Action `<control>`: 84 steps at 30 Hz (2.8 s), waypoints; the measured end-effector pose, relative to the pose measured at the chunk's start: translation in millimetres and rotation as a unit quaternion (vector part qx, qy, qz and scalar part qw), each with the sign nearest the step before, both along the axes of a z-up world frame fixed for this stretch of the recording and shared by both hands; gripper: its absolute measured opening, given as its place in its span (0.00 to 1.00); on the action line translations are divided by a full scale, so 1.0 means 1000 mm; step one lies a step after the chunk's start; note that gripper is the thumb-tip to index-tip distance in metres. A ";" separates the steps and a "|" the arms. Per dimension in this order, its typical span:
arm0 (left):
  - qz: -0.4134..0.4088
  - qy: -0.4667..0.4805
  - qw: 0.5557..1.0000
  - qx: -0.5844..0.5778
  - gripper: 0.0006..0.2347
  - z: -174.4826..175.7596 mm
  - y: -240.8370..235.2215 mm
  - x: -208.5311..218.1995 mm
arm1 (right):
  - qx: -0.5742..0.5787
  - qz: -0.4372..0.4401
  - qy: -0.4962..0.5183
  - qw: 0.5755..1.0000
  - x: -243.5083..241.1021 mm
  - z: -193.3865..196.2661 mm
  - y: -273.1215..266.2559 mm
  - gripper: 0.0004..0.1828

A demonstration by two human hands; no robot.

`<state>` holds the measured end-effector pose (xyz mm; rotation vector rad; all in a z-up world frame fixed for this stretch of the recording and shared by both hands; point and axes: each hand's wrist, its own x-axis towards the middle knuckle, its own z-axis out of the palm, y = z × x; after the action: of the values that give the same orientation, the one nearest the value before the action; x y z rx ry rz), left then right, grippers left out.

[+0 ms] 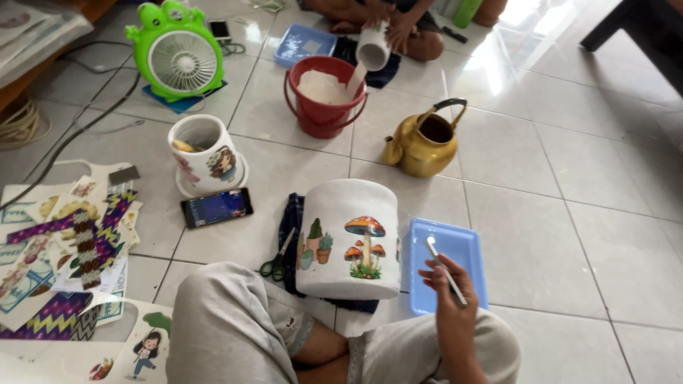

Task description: Smoothing a mushroom-themed decoupage sticker onto a white cylindrical container using a small tool and fingers to ensure it adheres properly without bubbles.

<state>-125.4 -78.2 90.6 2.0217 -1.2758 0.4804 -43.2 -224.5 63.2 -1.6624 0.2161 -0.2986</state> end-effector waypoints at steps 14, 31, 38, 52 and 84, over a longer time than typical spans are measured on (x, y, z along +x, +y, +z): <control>0.319 -0.225 0.913 0.115 0.24 -0.075 0.089 0.113 | -0.010 0.294 -0.018 0.955 0.110 0.005 -0.003 0.09; 0.326 -0.137 0.934 0.050 0.22 -0.091 0.100 0.118 | 0.059 0.436 0.023 0.898 0.131 -0.015 0.008 0.07; 0.324 -0.135 0.935 0.047 0.21 -0.090 0.100 0.119 | 0.039 0.453 0.034 0.890 0.132 -0.013 0.008 0.06; 0.325 -0.134 0.935 0.046 0.21 -0.091 0.099 0.119 | 0.028 0.459 0.032 0.887 0.135 -0.015 0.007 0.07; 0.313 -0.129 0.939 0.060 0.23 -0.088 0.100 0.119 | 0.074 0.420 0.057 0.903 0.133 -0.028 0.000 0.08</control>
<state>-6.6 21.7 3.0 2.5253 -0.7838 1.0096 89.7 -224.3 34.9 -1.4749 -0.3890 0.4607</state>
